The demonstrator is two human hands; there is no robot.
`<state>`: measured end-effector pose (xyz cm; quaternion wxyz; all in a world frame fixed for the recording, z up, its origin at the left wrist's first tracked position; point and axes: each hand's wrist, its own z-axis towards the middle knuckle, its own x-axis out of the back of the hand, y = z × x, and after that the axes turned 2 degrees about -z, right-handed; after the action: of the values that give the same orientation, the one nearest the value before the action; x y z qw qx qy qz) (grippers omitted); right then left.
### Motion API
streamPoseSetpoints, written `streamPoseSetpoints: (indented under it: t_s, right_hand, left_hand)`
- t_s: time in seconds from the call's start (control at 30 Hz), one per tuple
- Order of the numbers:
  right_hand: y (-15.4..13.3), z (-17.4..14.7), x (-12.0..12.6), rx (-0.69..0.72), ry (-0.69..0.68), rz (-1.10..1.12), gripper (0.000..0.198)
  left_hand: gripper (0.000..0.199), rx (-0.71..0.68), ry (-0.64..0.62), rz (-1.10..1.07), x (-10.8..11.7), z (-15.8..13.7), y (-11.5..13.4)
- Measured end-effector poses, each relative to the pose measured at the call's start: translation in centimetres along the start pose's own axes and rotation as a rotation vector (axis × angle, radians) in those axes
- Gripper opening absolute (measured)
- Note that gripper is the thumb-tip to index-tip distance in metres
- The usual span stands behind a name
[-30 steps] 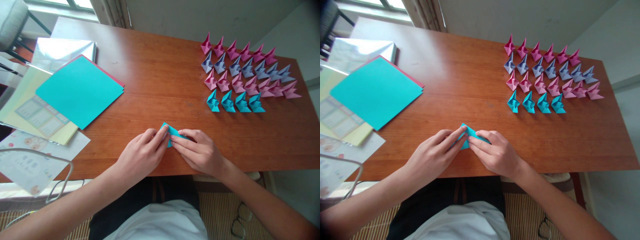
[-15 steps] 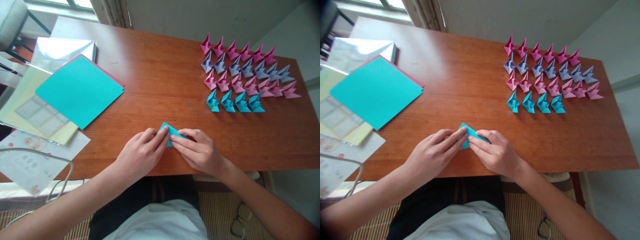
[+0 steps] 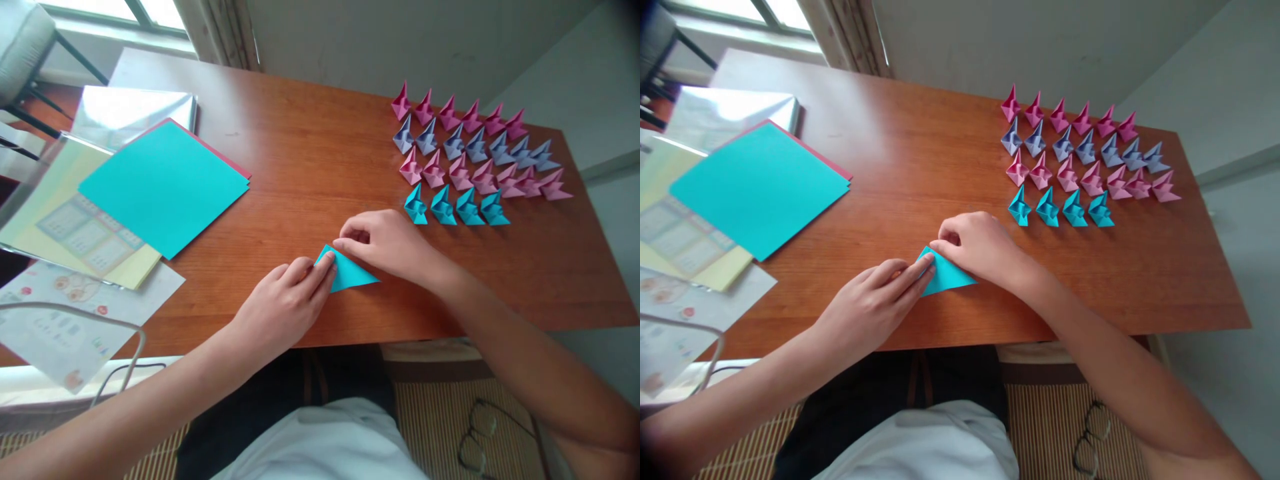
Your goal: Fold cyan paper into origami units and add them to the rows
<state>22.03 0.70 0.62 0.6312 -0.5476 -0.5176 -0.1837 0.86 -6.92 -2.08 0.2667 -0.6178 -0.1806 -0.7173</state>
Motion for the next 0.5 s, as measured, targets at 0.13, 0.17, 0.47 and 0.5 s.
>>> streamPoseSetpoints:
  t_s: [0.13,0.17,0.47,0.5]
  right_hand:
    - [-0.7,2.7,1.0,-0.071,-0.192,-0.153,0.02]
    - [-0.8,3.0,1.1,-0.081,-0.216,-0.186,0.021]
    - [-1.5,4.2,2.0,-0.064,-0.366,-0.347,0.022]
    - [-1.7,4.3,2.1,-0.062,-0.39,-0.369,0.021]
  left_hand:
    - [0.041,0.005,-0.015,0.005,0.0,-0.1,0.1]
    - [0.041,0.005,-0.018,0.004,0.0,-0.1,0.1]
    - [0.042,0.002,-0.013,0.015,-0.2,-0.2,0.1]
    - [0.042,0.001,-0.016,0.02,-0.2,-0.2,0.1]
